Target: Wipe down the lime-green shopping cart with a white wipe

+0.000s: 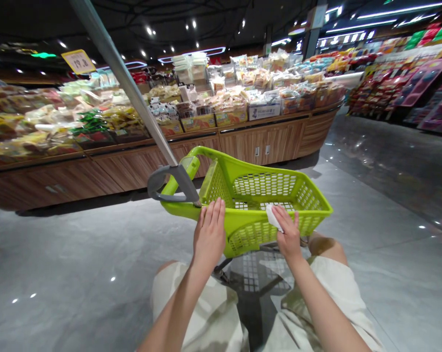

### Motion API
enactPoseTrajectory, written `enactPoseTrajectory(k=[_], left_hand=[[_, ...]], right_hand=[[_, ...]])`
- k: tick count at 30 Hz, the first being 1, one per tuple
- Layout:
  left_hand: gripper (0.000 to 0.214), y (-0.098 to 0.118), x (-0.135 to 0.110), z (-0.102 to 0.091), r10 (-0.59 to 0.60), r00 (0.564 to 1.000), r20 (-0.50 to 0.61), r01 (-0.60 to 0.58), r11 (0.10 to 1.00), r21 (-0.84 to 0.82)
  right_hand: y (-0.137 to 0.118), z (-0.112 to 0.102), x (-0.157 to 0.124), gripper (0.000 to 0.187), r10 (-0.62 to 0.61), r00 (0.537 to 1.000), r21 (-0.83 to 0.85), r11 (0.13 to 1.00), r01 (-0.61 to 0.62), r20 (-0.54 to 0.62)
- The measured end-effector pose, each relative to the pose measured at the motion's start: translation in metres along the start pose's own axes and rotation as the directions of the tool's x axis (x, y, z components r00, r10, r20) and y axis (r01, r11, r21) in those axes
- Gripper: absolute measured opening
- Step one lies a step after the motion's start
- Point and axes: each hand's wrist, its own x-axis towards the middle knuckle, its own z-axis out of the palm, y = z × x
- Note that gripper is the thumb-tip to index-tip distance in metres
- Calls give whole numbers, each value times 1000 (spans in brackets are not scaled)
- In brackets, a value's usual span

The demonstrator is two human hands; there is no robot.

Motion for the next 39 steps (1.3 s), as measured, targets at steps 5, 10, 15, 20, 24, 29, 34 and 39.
enactPoseTrajectory(k=[5,10,15,20,24,29,34,39], left_hand=[[68,6,3,2,-29,1000,5,29,999,-17],[69,11,6,4,-63,998,-15,62,997,-52],[68,9,8,5,-91,996,-22,89,995,-45],[69,6,9,4,-100,995,10,100,995,-15],[69,6,9,3,-103,995,13,103,995,-7],[68,9,10,3,-110,994,9,111,994,-10],[69,11,10,3,-121,993,7,121,992,-18],[67,11,10,2,-118,993,3,118,993,-3]], right_hand=[[12,6,13,66,33,999,58,998,-33,8],[-4,10,28,60,174,984,2,985,-174,27],[-76,30,45,63,99,981,18,995,-103,168],[-119,43,57,70,-54,950,116,993,19,306],[-81,29,45,75,-28,954,47,999,14,300],[-13,4,30,68,199,970,-139,974,-180,137],[-57,17,46,64,203,962,-121,976,-183,185],[-131,40,64,64,-39,948,82,997,13,317]])
